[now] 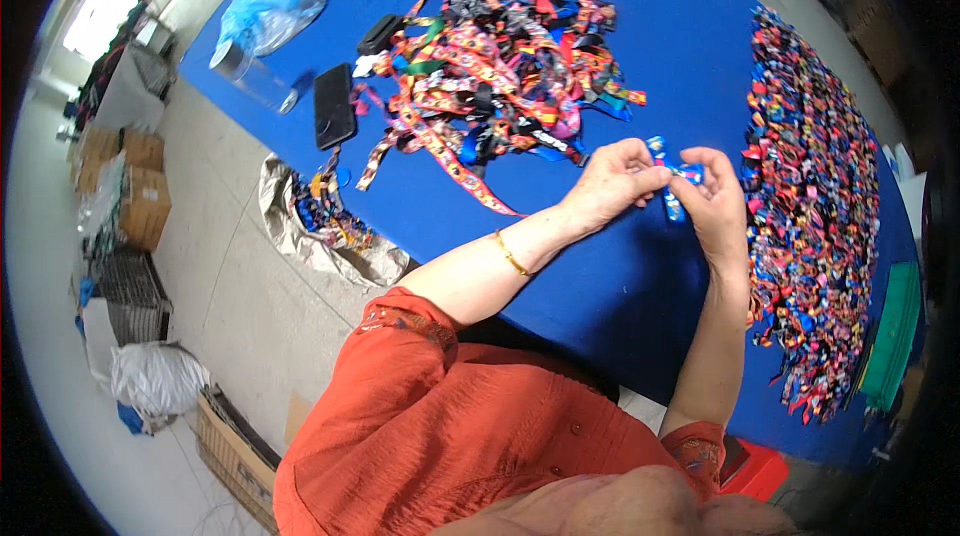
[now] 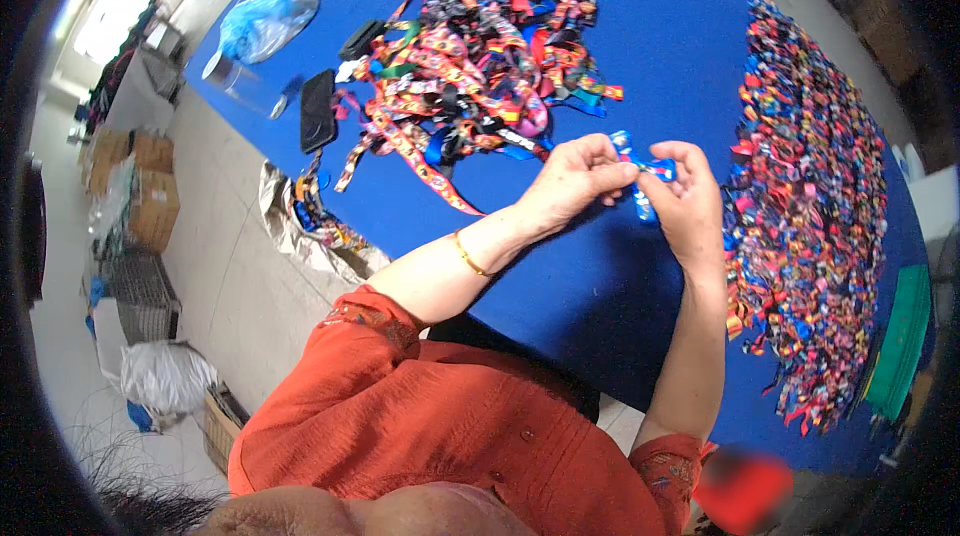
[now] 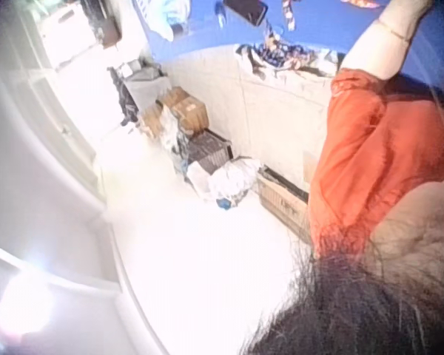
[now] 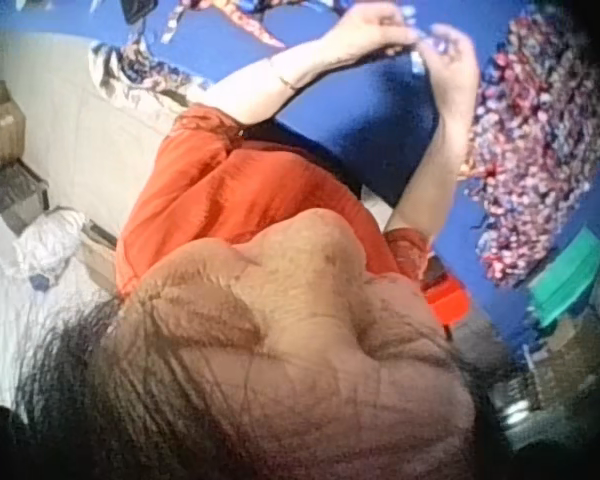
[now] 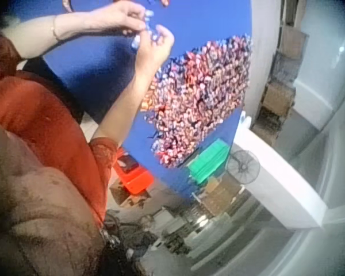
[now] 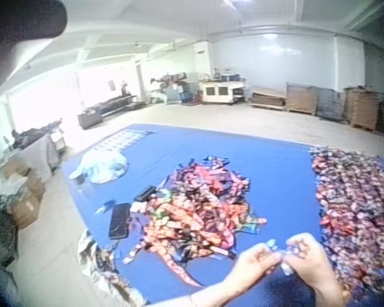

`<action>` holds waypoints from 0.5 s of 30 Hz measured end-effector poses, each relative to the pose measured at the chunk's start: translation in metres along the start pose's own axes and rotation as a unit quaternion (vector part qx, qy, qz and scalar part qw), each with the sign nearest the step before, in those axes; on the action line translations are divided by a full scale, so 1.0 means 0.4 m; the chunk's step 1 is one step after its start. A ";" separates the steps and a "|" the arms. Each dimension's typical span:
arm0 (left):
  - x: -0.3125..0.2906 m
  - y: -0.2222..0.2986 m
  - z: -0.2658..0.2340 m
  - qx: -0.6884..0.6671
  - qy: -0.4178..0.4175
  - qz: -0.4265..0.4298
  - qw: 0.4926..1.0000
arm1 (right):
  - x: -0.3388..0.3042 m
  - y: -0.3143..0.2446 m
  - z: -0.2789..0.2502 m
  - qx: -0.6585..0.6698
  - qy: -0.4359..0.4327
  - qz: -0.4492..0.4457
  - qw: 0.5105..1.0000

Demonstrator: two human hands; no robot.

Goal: Measuring and tying colorful ribbons at a workstation.

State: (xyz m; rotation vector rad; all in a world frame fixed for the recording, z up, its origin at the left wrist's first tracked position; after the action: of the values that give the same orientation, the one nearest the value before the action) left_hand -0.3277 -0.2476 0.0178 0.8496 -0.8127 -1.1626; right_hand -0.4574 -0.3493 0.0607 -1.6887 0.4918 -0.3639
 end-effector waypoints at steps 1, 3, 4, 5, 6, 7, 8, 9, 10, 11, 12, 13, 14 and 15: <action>-0.005 -0.002 -0.005 0.016 0.011 0.000 1.000 | -0.001 0.001 0.006 -0.001 -0.001 0.022 1.000; -0.006 0.005 0.002 0.033 0.021 0.000 0.999 | -0.014 0.012 0.018 0.038 0.007 0.016 0.999; -0.009 0.009 -0.003 0.033 0.026 0.002 0.999 | -0.019 0.021 0.021 0.077 0.025 0.013 0.997; -0.008 0.009 0.002 0.038 0.024 -0.005 0.999 | -0.027 0.038 0.014 0.072 0.008 0.009 0.997; -0.001 0.011 0.012 0.041 0.018 -0.012 0.999 | -0.031 0.057 0.014 0.069 0.015 0.009 0.997; -0.004 0.014 0.017 0.047 0.017 -0.020 0.999 | -0.037 0.078 0.014 0.065 0.018 0.014 0.998; -0.008 0.027 0.022 0.074 0.018 -0.034 0.997 | -0.042 0.084 0.003 0.060 0.025 0.017 0.998; -0.007 0.017 0.018 0.066 0.023 -0.030 0.997 | -0.049 0.066 0.012 0.055 0.029 0.022 0.998; -0.006 0.005 0.011 0.057 0.026 -0.028 0.998 | -0.044 0.070 0.015 0.018 0.028 0.022 0.999; -0.010 0.005 0.007 0.068 0.040 -0.032 0.996 | -0.043 0.056 0.024 0.011 0.026 0.029 0.999; -0.008 0.007 0.010 0.077 0.043 -0.038 0.995 | -0.053 0.032 0.028 -0.008 0.028 0.024 0.999; -0.008 0.007 0.014 0.067 0.049 -0.037 0.996 | -0.052 0.066 0.021 0.028 0.015 0.010 0.999; -0.006 0.004 0.014 0.057 0.054 -0.039 0.996 | -0.049 0.081 0.025 0.051 0.019 0.020 0.998; -0.007 0.011 0.017 0.030 0.044 -0.037 0.998 | -0.043 0.104 0.021 0.001 0.005 0.023 1.000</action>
State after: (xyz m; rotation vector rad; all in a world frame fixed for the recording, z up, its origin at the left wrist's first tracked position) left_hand -0.3324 -0.2450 0.0245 0.9810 -0.7515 -1.1621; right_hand -0.4729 -0.3387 0.0188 -1.6706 0.5359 -0.3388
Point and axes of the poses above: each hand's wrist, its own x-axis towards the middle knuckle, its own z-axis out of the palm, y = z × x, the point moved 1 cm from there along x, towards the middle knuckle, and after that the axes turned 12 degrees about -y, right-handed, at the moved point
